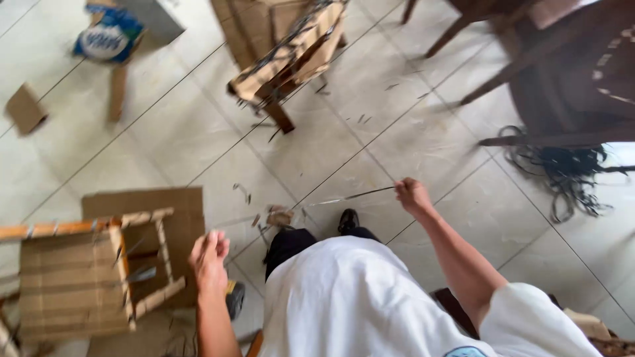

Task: Wrapping a wooden chair with cardboard and securing it with plastic ties

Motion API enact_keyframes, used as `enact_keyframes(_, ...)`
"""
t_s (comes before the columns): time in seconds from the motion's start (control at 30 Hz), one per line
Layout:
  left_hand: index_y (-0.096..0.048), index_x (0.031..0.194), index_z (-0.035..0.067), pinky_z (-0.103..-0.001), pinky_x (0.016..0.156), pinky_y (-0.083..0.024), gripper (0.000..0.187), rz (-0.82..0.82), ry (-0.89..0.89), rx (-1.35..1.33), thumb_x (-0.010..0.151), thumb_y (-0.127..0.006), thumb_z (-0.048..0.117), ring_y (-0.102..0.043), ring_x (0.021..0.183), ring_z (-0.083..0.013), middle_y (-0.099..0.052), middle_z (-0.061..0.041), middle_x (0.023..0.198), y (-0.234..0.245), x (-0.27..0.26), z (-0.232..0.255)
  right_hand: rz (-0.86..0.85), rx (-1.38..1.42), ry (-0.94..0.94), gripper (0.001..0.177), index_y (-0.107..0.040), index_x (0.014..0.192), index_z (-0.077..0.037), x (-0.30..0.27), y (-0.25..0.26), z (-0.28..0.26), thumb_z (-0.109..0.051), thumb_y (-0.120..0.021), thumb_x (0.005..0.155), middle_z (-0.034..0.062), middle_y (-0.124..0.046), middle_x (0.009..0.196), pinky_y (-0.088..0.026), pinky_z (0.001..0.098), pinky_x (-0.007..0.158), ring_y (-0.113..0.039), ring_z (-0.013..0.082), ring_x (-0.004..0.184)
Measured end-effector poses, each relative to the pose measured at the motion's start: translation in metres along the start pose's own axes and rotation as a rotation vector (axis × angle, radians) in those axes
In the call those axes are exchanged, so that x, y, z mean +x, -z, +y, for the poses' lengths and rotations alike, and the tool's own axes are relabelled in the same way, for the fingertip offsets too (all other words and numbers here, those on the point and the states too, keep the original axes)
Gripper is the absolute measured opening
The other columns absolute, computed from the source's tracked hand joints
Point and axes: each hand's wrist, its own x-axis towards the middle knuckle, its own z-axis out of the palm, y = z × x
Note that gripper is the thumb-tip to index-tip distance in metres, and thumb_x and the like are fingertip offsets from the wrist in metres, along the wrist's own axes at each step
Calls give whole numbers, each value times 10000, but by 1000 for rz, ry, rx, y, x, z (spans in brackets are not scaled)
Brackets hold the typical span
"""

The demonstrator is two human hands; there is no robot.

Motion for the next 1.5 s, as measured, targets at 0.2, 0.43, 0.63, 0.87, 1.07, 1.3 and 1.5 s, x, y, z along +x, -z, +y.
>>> enact_keyframes(0.2, -657, 1063, 84, -233, 686, -473, 113, -40, 171, -87, 971, -639, 145, -637, 814, -143, -727, -66, 1069, 5, 66, 1, 50, -12, -61, 292, -667, 939, -4, 9, -24, -51, -276, -593, 1013, 66, -633, 740, -519, 334, 644, -652, 175, 689)
enact_keyframes(0.43, -572, 808, 96, -244, 682, -487, 246, -220, 111, -60, 1021, -593, 216, -642, 826, -150, -711, -75, 1150, -34, 182, 106, 156, 74, -183, 445, -605, 729, -32, -29, -74, -83, -365, -533, 1016, 74, -578, 649, -478, 345, 599, -593, 199, 594)
enact_keyframes(0.63, -513, 713, 135, -324, 888, -512, 362, -404, 113, -157, 1057, -533, 244, -625, 1049, -179, -705, -105, 1290, -72, 228, 195, 230, 302, -262, 522, -540, 646, -41, -45, -114, -125, -375, -605, 1042, 45, -510, 622, -457, 314, 570, -517, 172, 561)
enact_keyframes(0.87, -617, 711, 100, -456, 789, -660, 421, -536, 189, -348, 1094, -547, 264, -721, 656, -246, -714, -131, 775, -111, 263, 191, 366, 180, -251, 445, -712, 747, -75, -25, -124, -96, -362, -591, 1065, 97, -665, 609, -527, 365, 677, -689, 236, 630)
enact_keyframes(1.07, -603, 717, 97, -330, 556, -546, 328, -554, 239, -66, 1029, -591, 200, -494, 463, -135, -642, -122, 675, -174, 232, 193, 407, 431, -294, 385, -656, 840, -34, -6, -96, -83, -311, -571, 1095, 54, -581, 654, -489, 250, 602, -612, 156, 607)
enact_keyframes(1.3, -622, 771, 82, -282, 498, -415, 274, -497, 213, 10, 1019, -591, 196, -398, 467, -120, -658, -145, 716, -268, 226, 184, 284, 540, -291, 383, -651, 898, -59, 82, -24, -65, -398, -610, 1068, 41, -616, 693, -494, 223, 580, -653, 136, 634)
enact_keyframes(1.5, -650, 825, 61, -282, 471, -407, 201, -408, 208, 38, 988, -592, 165, -401, 458, -115, -681, -178, 765, -379, 217, 179, 207, 326, -216, 402, -689, 869, -65, 135, 75, -55, -395, -591, 1076, 75, -610, 657, -429, 246, 469, -543, 124, 555)
